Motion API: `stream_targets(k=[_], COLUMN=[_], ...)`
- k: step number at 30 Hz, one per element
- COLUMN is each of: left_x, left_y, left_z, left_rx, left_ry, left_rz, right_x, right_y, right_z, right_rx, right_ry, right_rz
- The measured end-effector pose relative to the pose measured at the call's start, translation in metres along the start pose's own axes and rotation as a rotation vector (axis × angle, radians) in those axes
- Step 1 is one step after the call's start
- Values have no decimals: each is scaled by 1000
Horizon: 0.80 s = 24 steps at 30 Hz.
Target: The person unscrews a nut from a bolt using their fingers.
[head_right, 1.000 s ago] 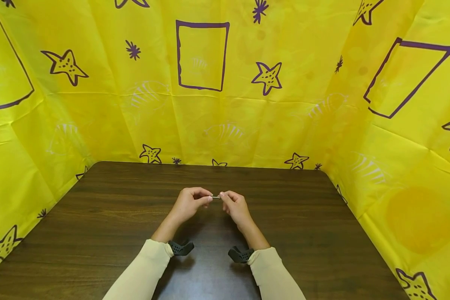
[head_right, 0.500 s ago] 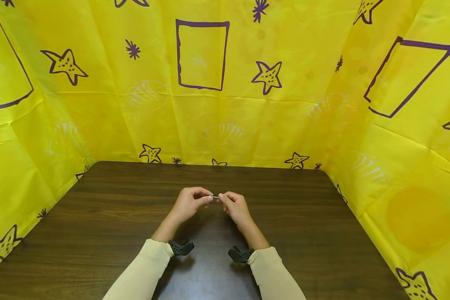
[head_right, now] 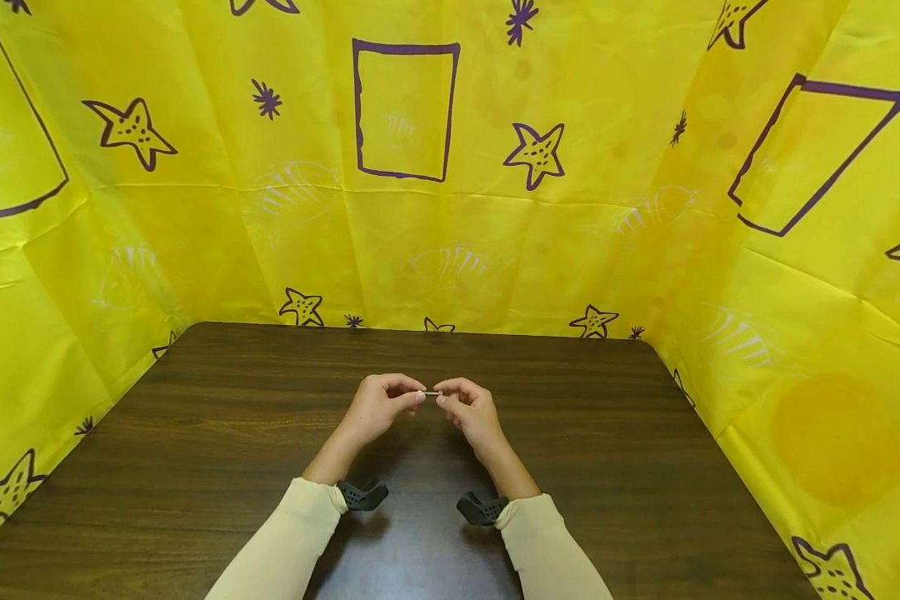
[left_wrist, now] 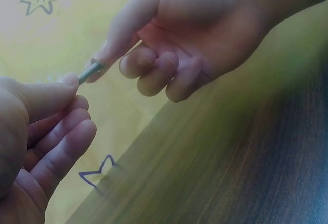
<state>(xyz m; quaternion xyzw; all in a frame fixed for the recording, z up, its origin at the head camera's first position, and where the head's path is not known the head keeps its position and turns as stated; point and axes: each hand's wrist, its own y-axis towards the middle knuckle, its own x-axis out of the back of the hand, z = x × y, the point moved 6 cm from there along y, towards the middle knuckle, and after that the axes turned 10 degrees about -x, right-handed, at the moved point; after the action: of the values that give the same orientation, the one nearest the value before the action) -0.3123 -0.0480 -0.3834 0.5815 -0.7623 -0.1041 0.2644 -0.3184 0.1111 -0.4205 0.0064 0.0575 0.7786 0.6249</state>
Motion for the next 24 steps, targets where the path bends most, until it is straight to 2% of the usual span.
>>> stream_targets(k=[5,8,12,18,24], left_x=[-3,-3,-3,-3,-4], left_y=[4,5,4,4,5], left_z=[27,38,41,40,39], left_rx=[16,17,20,27,9], left_ry=[2,3,2,21,25], left_rz=[-13,-22,-19,-6,-2], right_x=[0,-1,0,9,13], right_y=[0,0,-1,9,14], right_z=[2,4,3,-19,-29], right_rx=[56,54,0,-84,-85], right_ry=[-8,-25,-49,-74,-119], right_rz=[27,21,-28,-108,-152])
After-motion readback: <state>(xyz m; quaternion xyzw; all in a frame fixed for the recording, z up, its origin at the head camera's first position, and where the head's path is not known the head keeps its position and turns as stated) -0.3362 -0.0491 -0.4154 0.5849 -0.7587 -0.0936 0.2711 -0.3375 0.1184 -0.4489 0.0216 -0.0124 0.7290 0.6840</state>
